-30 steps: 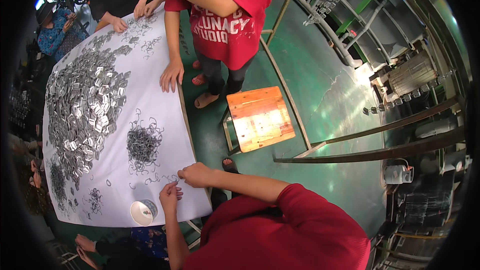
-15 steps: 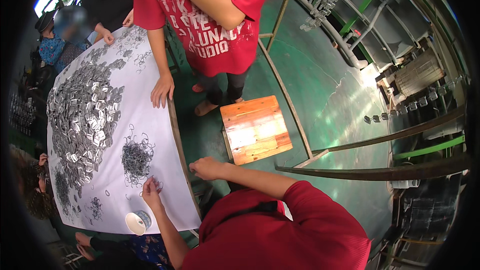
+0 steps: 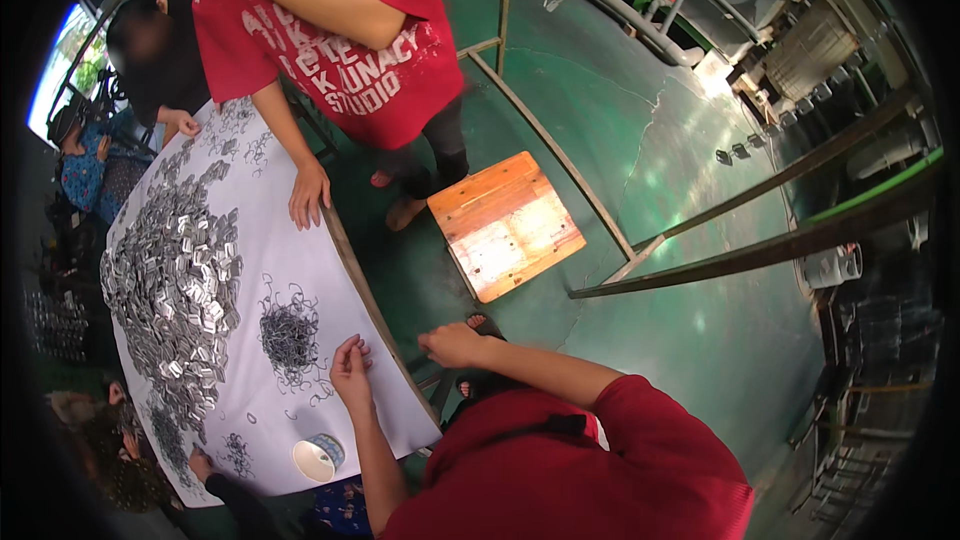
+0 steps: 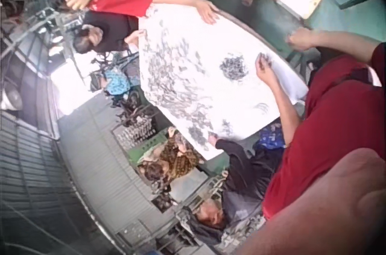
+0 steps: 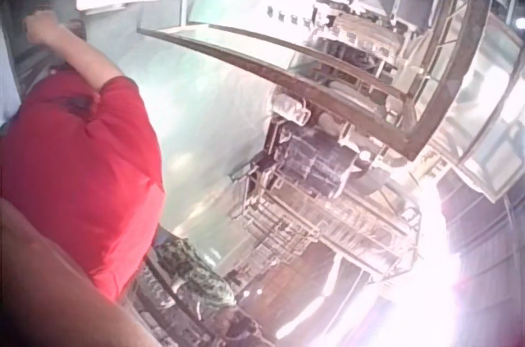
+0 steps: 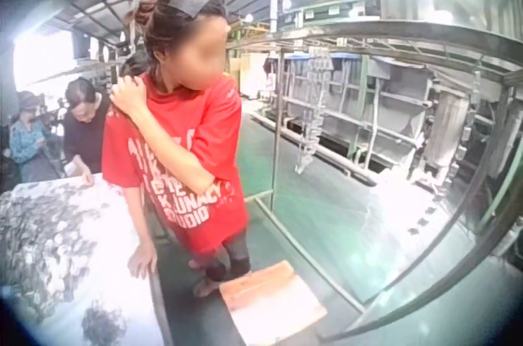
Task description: The person picks up small metal plates and wire loops from a table and joins them together to form a chain. After assembling a segment, the person hangs the chain on a metal rack.
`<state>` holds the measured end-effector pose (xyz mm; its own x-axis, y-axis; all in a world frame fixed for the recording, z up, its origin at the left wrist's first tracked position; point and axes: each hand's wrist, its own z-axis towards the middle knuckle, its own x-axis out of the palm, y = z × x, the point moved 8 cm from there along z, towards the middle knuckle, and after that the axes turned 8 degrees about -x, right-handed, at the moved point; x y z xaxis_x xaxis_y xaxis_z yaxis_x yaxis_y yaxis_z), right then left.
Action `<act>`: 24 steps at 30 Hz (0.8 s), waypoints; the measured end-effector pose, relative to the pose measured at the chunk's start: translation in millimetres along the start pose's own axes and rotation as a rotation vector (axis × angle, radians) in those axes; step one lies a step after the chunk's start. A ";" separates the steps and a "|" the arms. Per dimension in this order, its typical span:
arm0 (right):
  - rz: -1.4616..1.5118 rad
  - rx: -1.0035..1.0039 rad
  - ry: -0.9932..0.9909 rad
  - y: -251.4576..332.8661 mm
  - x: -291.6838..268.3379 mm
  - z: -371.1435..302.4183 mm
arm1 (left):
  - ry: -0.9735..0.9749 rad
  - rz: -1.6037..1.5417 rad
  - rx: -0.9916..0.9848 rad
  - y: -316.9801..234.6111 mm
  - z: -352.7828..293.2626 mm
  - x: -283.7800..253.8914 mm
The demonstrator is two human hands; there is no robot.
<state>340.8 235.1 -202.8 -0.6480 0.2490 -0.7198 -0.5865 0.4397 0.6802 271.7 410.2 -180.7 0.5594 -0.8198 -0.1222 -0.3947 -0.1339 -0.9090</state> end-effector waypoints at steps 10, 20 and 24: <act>0.060 0.184 0.051 -5.0 53.3 -67.8 | 0.181 0.032 -0.072 71.9 7.8 7.5; 0.044 0.103 -0.029 12.7 38.3 -57.6 | 0.226 -0.039 -0.019 73.9 2.8 14.9; 0.002 0.046 0.031 21.9 40.2 -51.2 | 0.172 -0.094 -0.007 83.3 3.1 3.8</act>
<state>277.1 210.6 -209.8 -0.6642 0.2234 -0.7134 -0.5629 0.4785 0.6739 243.2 397.7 -258.2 0.4620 -0.8862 0.0338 -0.3518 -0.2181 -0.9103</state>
